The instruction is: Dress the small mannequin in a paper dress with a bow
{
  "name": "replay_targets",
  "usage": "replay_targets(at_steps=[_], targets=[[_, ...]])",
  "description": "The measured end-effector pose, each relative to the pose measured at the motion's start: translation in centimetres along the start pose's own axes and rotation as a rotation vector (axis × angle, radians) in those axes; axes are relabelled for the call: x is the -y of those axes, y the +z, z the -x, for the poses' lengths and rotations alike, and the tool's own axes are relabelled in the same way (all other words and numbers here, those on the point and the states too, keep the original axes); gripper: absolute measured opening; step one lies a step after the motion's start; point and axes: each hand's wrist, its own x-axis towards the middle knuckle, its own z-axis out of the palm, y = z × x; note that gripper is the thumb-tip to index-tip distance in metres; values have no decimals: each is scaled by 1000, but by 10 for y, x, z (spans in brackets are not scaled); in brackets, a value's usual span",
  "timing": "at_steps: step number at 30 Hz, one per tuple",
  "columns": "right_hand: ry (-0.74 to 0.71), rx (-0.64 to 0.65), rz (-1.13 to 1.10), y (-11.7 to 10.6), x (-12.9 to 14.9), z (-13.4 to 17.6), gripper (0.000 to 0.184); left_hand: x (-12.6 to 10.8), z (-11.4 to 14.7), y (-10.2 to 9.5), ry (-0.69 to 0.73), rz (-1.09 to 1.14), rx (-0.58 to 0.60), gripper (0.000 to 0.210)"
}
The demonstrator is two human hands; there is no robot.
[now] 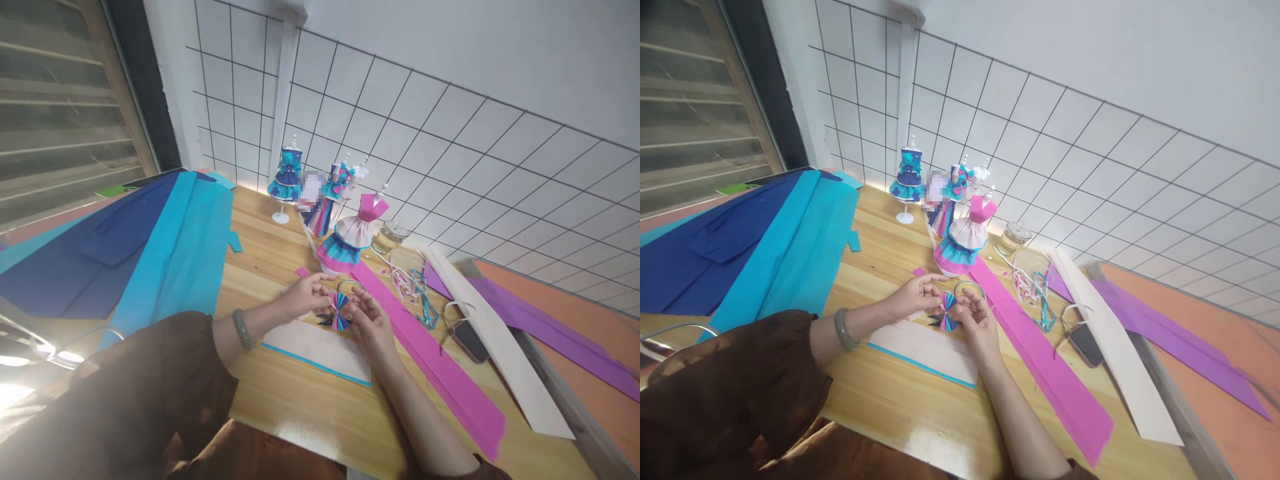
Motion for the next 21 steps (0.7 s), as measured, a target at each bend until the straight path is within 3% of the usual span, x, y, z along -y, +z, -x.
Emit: replay_targets(at_steps=[5,13,21], targets=[[-3,38,43,2,-5,0,43,4,0,0,14,-60,73,58],[21,-45,48,1,0,-1,45,-1,-2,1,12,-39,-80,58],[-2,-54,68,0,-1,-2,42,-1,-2,0,20,-2,-88,56]])
